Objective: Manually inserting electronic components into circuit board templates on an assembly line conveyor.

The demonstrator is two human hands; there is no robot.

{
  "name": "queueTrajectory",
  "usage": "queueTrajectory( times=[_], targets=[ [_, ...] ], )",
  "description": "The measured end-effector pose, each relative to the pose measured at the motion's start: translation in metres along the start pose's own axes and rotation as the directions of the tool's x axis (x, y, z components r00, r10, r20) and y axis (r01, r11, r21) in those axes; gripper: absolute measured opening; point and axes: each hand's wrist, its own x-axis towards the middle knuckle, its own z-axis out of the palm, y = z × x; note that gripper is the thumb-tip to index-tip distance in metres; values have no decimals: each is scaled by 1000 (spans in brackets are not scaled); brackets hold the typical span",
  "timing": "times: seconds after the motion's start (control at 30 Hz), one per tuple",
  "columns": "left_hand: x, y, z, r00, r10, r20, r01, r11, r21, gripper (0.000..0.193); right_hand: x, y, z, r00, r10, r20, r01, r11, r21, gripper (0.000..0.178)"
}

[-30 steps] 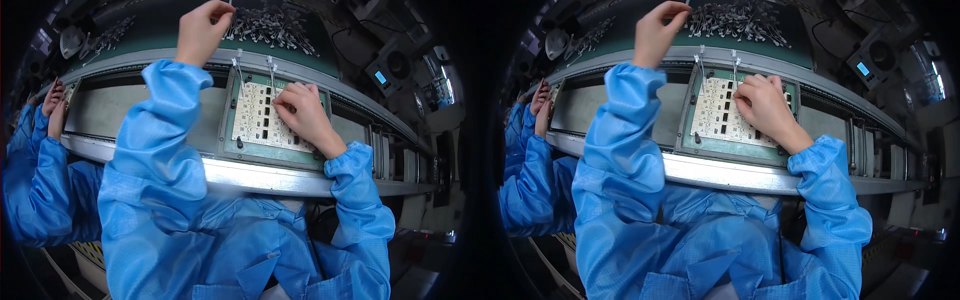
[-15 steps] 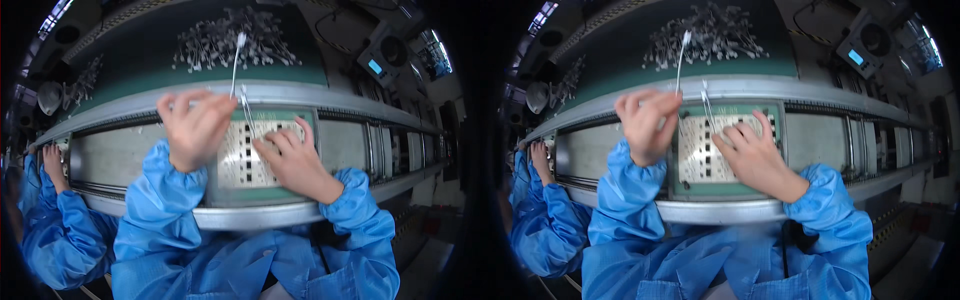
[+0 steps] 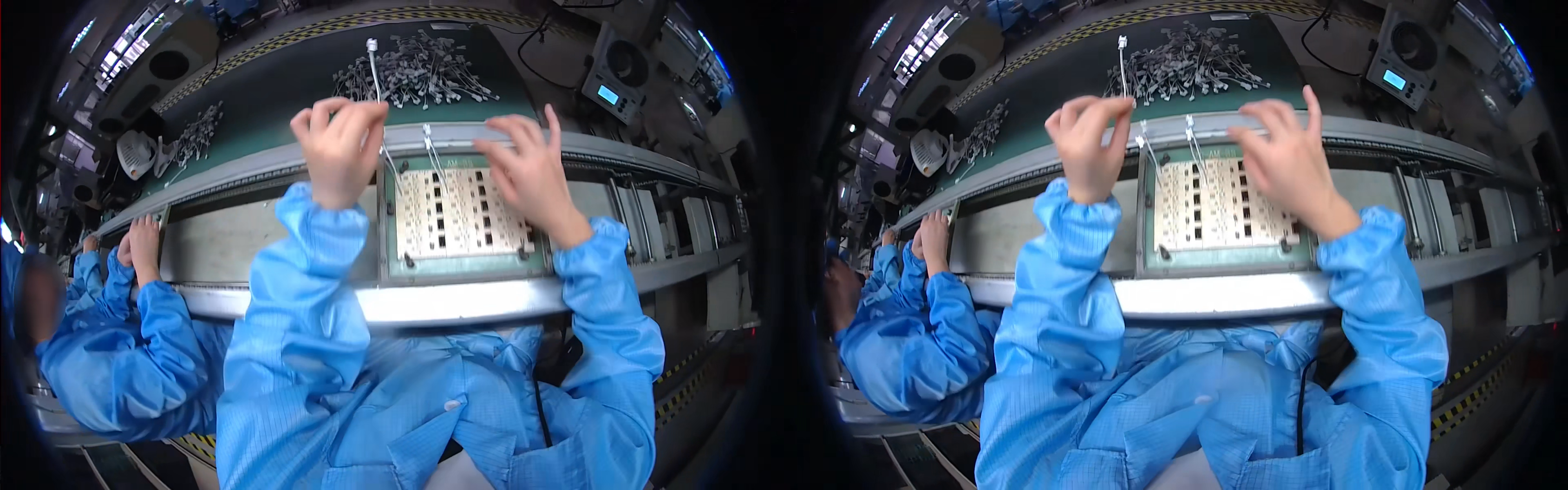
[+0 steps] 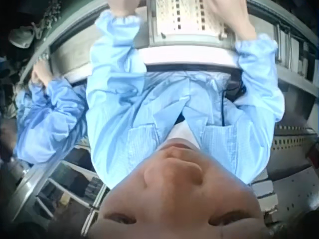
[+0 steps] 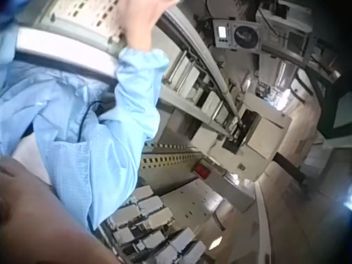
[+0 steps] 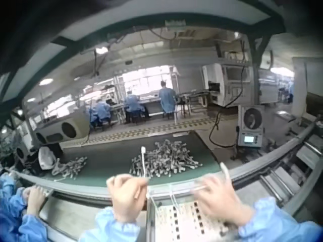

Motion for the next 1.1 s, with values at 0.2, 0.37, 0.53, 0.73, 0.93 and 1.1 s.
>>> queueTrajectory(
  times=[0.2,0.37,0.53,0.73,0.93,1.1],
  targets=[
    [-25,20,-13,965,-259,24,259,945,-202,9,20,17,26,960,205,191,-232,963,134,26],
    [-53,26,-29,904,-293,312,365,908,-205,9,83,8,100,901,221,372,-287,949,133,33],
    [-44,48,-35,898,-208,388,289,943,-163,7,98,14,122,900,206,384,-173,978,-119,18],
    [-55,60,-40,827,-192,529,180,981,74,8,102,30,137,956,242,168,-267,952,149,18],
    [-55,50,-45,689,-319,651,441,897,-27,4,100,17,107,954,294,59,-296,892,341,23],
    [-50,47,-35,627,-401,668,619,777,-115,7,66,14,36,944,321,83,-319,812,488,20]
  ],
)
